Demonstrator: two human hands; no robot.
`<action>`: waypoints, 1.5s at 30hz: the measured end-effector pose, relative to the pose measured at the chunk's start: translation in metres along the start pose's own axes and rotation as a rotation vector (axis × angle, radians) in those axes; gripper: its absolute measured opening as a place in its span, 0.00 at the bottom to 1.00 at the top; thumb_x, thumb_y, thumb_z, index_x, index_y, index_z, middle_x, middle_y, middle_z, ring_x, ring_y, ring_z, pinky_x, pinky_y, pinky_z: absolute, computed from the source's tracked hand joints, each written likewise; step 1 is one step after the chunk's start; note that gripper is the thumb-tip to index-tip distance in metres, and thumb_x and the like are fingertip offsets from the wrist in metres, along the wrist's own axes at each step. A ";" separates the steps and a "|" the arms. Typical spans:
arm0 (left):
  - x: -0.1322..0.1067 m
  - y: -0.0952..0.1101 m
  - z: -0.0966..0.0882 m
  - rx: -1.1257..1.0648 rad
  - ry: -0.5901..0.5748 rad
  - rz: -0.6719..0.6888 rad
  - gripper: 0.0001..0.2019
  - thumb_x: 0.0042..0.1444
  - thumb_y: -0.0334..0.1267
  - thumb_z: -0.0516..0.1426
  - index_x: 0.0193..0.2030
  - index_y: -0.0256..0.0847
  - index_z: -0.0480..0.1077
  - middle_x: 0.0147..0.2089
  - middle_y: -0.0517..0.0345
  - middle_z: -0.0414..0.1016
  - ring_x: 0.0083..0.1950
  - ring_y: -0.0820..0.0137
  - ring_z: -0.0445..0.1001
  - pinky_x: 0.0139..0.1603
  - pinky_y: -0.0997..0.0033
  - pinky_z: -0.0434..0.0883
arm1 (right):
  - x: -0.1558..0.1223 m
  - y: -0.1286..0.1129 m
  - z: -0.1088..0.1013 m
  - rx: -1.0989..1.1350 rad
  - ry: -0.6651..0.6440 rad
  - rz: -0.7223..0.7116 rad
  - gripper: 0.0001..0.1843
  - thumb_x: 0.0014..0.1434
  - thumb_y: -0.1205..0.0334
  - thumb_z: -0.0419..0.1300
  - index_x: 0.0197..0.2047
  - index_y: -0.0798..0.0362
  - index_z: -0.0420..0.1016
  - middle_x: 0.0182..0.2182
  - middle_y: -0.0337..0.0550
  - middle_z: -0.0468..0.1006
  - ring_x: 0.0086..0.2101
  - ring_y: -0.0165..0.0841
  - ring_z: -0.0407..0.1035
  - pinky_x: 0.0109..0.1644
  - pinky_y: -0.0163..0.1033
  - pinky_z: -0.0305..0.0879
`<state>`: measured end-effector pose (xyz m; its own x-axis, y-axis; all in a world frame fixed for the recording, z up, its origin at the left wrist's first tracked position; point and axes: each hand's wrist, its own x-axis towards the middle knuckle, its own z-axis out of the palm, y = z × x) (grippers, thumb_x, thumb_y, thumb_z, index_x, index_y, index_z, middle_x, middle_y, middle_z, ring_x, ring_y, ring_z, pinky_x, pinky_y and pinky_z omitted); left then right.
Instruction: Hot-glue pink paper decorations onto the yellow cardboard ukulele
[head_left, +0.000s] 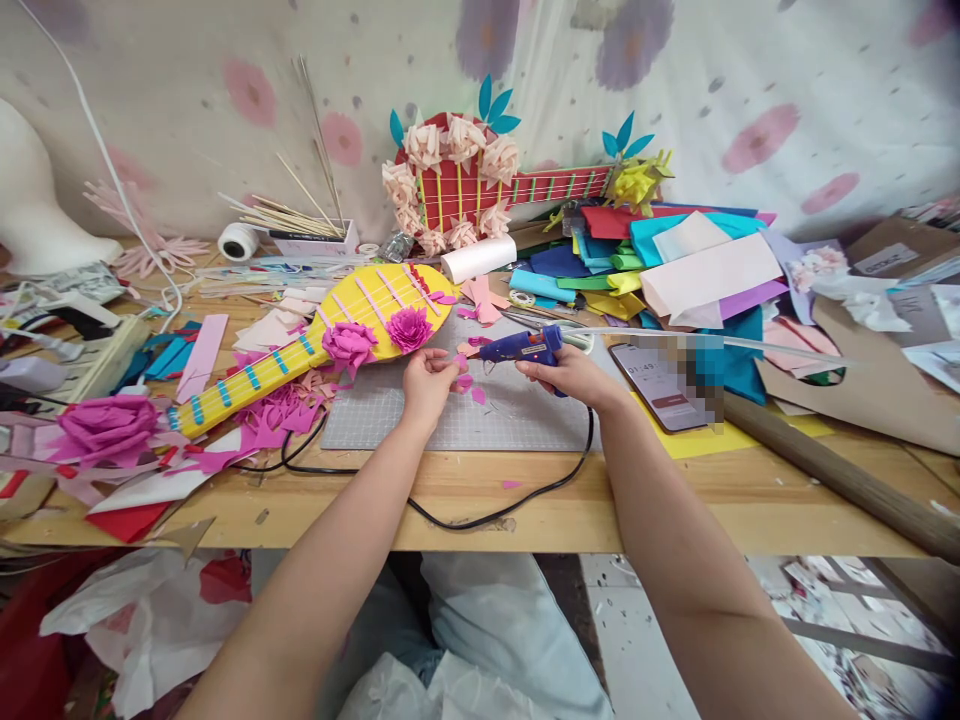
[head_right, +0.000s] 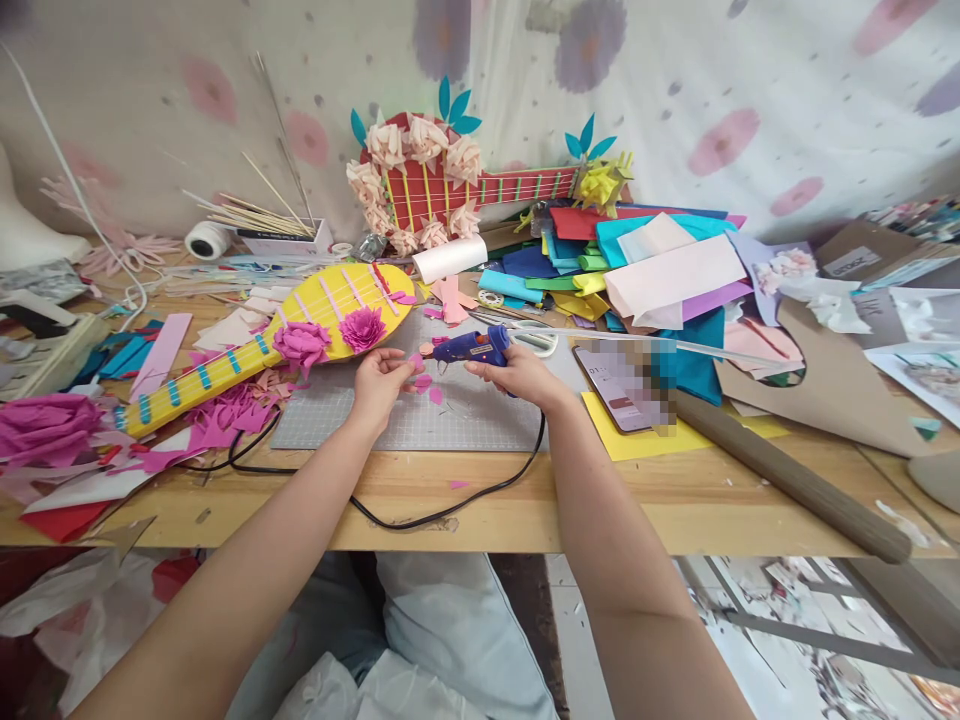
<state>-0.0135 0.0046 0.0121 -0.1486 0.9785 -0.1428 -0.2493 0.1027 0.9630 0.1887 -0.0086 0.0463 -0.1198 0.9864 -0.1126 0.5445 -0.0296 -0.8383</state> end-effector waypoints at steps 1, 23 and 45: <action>0.000 0.000 0.000 -0.003 -0.002 0.001 0.14 0.42 0.28 0.62 0.34 0.38 0.61 0.23 0.63 0.71 0.29 0.68 0.77 0.18 0.78 0.68 | 0.000 0.000 0.000 -0.003 -0.003 -0.001 0.23 0.46 0.40 0.62 0.29 0.54 0.67 0.19 0.35 0.65 0.19 0.24 0.57 0.23 0.33 0.54; 0.001 -0.006 -0.001 0.057 -0.035 0.030 0.12 0.43 0.27 0.59 0.34 0.39 0.61 0.25 0.61 0.73 0.29 0.69 0.77 0.20 0.78 0.69 | -0.001 -0.004 0.002 0.015 0.011 -0.011 0.24 0.44 0.39 0.62 0.26 0.53 0.66 0.17 0.35 0.65 0.19 0.24 0.58 0.23 0.33 0.54; -0.008 -0.002 -0.002 -0.004 -0.184 0.071 0.10 0.43 0.37 0.62 0.33 0.36 0.71 0.30 0.55 0.75 0.33 0.70 0.76 0.22 0.78 0.69 | 0.018 0.023 0.000 -0.145 0.403 0.108 0.25 0.45 0.37 0.60 0.27 0.54 0.73 0.18 0.41 0.69 0.24 0.33 0.64 0.28 0.37 0.57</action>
<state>-0.0138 -0.0036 0.0112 0.0116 0.9995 -0.0298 -0.2479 0.0318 0.9683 0.1991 0.0083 0.0256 0.2619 0.9640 0.0461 0.6504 -0.1410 -0.7464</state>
